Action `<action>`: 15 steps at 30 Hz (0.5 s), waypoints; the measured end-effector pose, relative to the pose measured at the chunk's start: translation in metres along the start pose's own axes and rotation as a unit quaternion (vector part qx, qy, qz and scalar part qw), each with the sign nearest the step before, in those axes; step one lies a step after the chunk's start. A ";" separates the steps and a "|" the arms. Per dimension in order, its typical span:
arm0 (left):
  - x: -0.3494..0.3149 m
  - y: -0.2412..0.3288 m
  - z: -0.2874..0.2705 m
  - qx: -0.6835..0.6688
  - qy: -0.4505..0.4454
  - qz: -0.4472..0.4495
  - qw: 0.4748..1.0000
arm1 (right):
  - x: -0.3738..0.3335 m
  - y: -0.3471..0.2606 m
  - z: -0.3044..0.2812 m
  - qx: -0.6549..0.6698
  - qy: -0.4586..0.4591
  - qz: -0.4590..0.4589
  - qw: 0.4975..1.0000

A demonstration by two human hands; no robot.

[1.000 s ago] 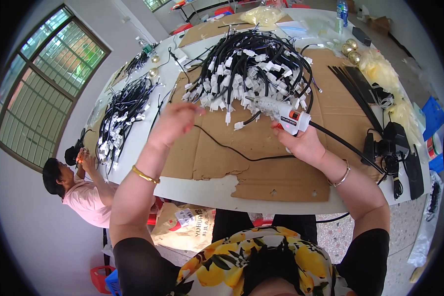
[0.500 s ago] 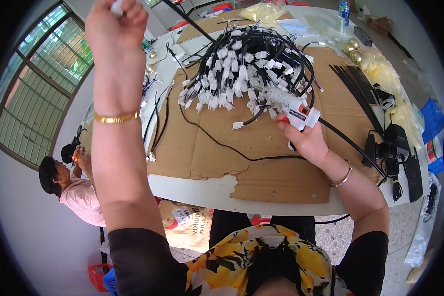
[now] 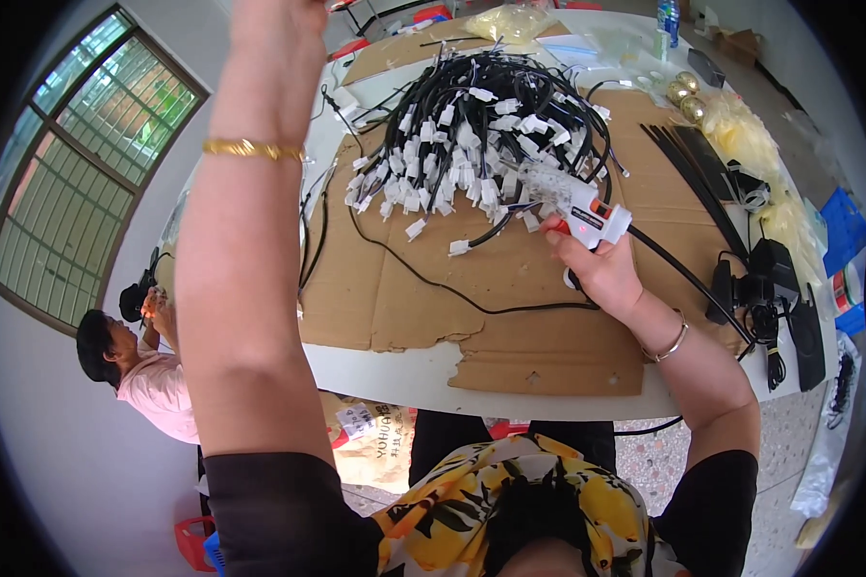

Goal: Assembling decorative lights by using a hot glue gun to attach small white pieces to a wire frame.

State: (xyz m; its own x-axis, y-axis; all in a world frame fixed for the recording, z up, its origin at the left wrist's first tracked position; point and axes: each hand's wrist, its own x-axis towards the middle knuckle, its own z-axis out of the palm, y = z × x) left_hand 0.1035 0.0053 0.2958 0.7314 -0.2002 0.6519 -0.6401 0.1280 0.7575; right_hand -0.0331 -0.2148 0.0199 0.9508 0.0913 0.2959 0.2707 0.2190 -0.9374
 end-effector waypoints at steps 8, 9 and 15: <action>-0.051 -0.097 -0.043 0.522 0.209 -0.122 0.818 | 0.001 -0.003 0.000 0.022 -0.002 -0.008 1.000; -0.058 -0.124 -0.066 0.531 0.214 -0.142 0.808 | -0.001 -0.002 0.001 0.026 -0.019 0.005 0.999; -0.140 -0.185 -0.051 0.357 0.179 -0.302 0.865 | -0.014 0.002 0.011 -0.017 -0.073 -0.026 0.997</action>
State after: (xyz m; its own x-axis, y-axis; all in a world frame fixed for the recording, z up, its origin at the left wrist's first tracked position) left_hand 0.1319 0.0593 0.0663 0.9276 0.3089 0.2099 -0.0038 -0.5543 0.8323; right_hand -0.0472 -0.2047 0.0159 0.9045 0.2215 0.3645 0.3257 0.1933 -0.9255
